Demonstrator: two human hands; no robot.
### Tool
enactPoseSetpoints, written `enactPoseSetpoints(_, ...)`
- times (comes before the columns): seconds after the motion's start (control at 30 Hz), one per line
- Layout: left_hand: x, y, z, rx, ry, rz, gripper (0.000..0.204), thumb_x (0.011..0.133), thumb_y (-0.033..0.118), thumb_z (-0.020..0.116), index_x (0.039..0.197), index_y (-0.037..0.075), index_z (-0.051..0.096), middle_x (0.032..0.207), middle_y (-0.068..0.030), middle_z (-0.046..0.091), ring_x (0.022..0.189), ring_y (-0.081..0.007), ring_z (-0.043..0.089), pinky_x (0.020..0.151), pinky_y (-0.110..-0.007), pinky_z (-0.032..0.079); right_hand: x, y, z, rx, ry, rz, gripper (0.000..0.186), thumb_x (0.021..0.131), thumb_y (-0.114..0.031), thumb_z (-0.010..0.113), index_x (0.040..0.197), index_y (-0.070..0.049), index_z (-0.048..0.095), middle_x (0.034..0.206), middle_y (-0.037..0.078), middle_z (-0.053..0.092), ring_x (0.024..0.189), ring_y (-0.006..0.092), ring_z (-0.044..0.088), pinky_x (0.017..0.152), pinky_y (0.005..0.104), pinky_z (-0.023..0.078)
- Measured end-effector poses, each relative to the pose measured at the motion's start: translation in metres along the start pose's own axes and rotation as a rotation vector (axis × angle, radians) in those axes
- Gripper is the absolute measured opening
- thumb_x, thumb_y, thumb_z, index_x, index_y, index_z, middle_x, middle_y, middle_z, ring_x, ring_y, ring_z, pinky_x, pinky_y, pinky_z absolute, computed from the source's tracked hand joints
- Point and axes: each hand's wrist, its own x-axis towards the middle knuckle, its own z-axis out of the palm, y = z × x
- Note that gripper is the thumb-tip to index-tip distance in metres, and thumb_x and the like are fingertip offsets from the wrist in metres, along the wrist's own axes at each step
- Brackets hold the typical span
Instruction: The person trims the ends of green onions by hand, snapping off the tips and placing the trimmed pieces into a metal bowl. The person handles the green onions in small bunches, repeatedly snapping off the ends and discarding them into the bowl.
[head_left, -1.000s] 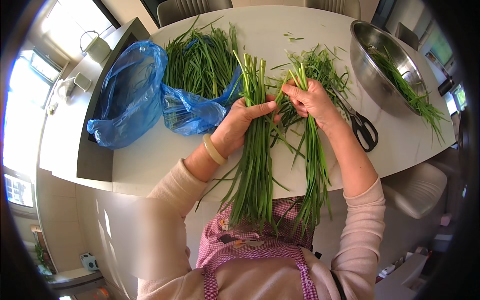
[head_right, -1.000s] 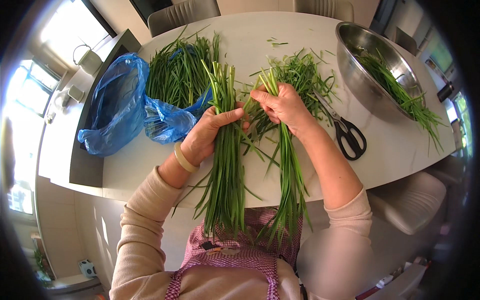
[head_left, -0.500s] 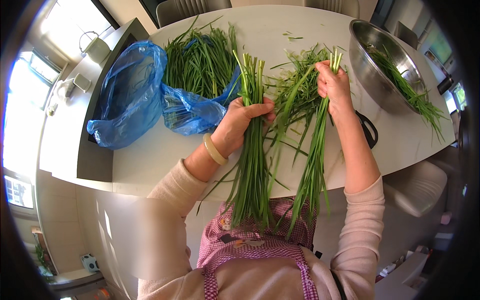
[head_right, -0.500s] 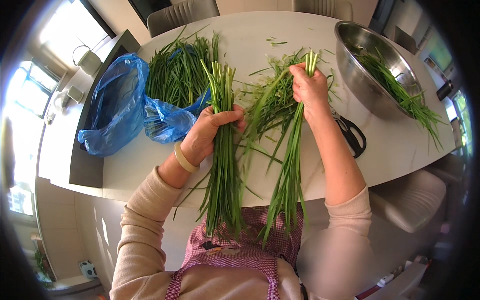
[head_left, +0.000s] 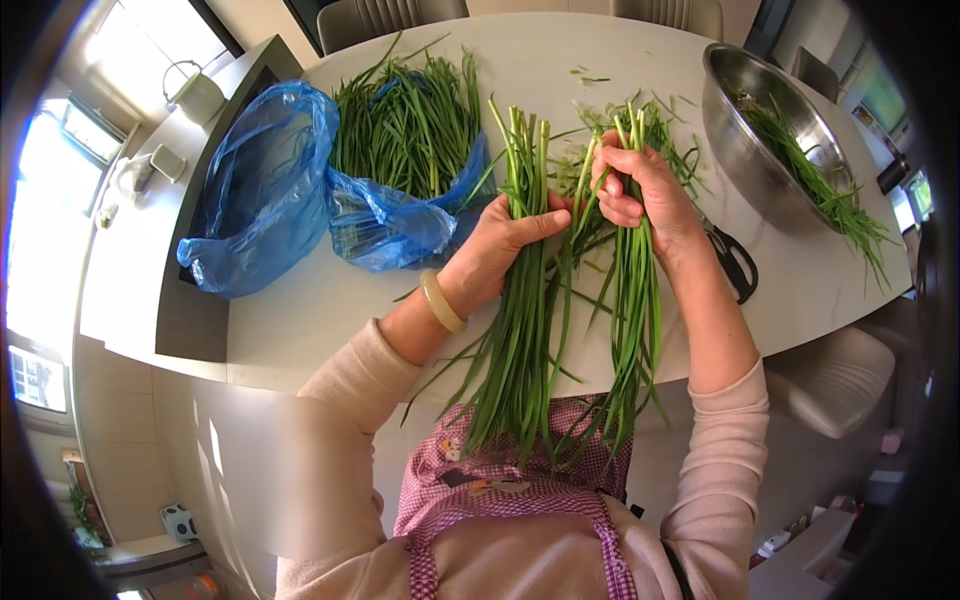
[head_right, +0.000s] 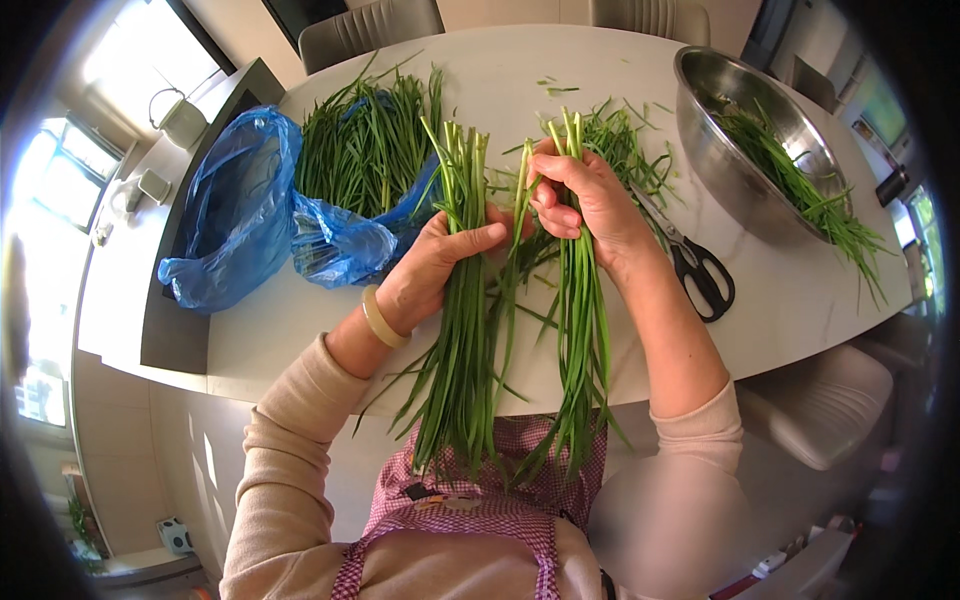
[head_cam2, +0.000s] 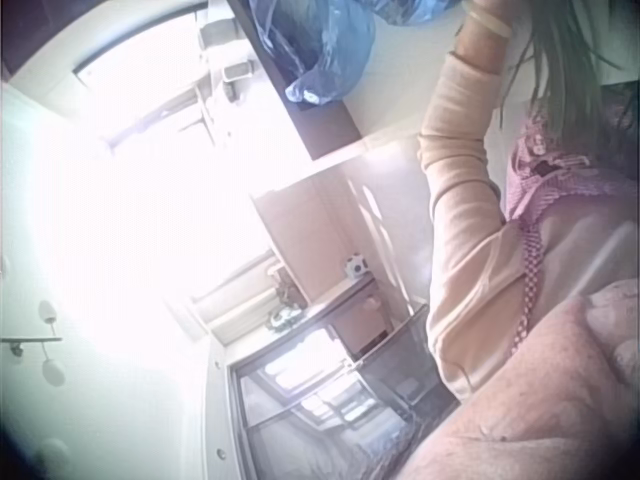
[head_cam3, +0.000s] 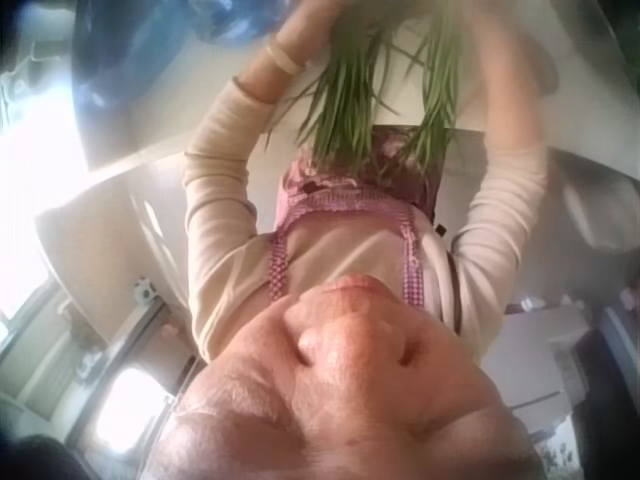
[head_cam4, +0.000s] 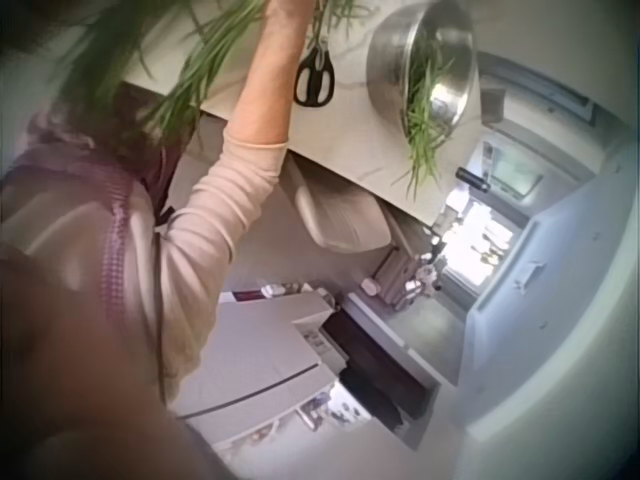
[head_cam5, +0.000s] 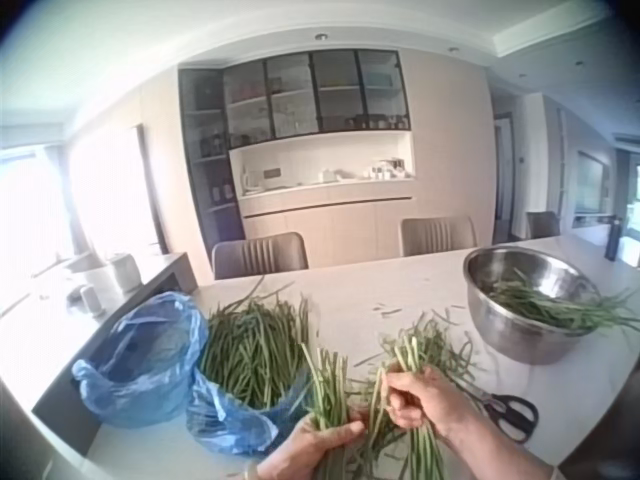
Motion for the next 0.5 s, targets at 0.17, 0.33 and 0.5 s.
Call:
enactPoseSetpoints(0.17, -0.005, 0.006, 0.009, -0.046, 0.041, -0.056, 0.017, 0.085, 0.006, 0.068, 0.099, 0.004, 0.060, 0.086, -0.0080, 0.066, 0.073, -0.0169, 0.065, 0.065, -0.028, 0.055, 0.003, -0.003, -0.010, 0.037, 0.079, -0.073, 0.011, 0.089, -0.017, 0.057, 0.084, -0.008, 0.055, 0.062, -0.003, 0.051, 0.041, 0.0029, 0.035, 0.037, 0.0191, 0.028)
enactPoseSetpoints(0.33, -0.003, 0.007, 0.003, -0.086, 0.038, -0.098, 0.017, 0.085, 0.004, 0.068, 0.100, 0.003, 0.059, 0.084, -0.0092, 0.066, 0.071, -0.0179, 0.066, 0.063, -0.028, 0.055, 0.010, -0.009, -0.044, -0.034, 0.447, -0.184, 0.018, 0.087, -0.017, 0.062, 0.098, -0.004, 0.057, 0.062, -0.004, 0.048, 0.044, 0.0025, 0.037, 0.037, 0.0195, 0.029)
enactPoseSetpoints(0.5, -0.004, 0.009, 0.001, -0.143, 0.056, -0.060, 0.015, 0.086, 0.007, 0.066, 0.100, 0.001, 0.061, 0.087, -0.0101, 0.066, 0.072, -0.0163, 0.065, 0.066, -0.028, 0.056, 0.008, -0.003, -0.020, -0.463, 0.455, -0.113, 0.036, 0.090, -0.020, 0.063, 0.122, -0.003, 0.056, 0.057, -0.009, 0.039, 0.043, 0.0007, 0.032, 0.036, 0.0181, 0.024)
